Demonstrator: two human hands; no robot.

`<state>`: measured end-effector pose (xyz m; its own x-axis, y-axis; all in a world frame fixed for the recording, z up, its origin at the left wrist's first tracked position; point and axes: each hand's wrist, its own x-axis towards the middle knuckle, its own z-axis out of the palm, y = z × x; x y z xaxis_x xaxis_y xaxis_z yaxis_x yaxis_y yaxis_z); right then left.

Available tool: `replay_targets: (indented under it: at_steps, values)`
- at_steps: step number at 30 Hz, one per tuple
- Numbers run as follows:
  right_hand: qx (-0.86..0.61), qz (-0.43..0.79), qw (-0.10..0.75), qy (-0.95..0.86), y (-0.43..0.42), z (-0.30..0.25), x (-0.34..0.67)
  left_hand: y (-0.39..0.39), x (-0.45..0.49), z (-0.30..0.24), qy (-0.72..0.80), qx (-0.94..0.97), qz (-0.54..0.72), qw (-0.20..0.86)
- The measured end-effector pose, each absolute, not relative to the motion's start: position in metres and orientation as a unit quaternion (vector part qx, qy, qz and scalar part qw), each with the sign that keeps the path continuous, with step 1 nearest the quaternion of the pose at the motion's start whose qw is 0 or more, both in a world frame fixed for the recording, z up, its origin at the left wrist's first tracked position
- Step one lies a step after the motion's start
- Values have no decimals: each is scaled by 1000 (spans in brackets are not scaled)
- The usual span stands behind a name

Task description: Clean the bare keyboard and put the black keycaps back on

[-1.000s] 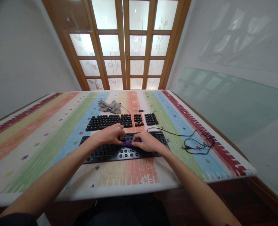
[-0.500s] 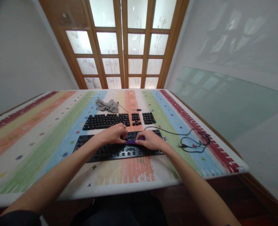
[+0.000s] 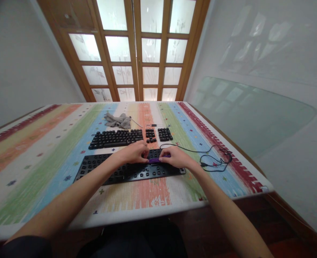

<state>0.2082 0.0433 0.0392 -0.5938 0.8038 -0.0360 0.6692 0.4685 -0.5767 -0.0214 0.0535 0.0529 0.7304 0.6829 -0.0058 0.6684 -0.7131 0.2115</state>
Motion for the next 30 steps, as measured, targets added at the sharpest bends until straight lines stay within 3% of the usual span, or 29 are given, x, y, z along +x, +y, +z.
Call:
replay_targets:
  at_steps: [30]
  values:
    - [-451,357,147,-804,52,27,224,56,-12,56,389,918,31,69]
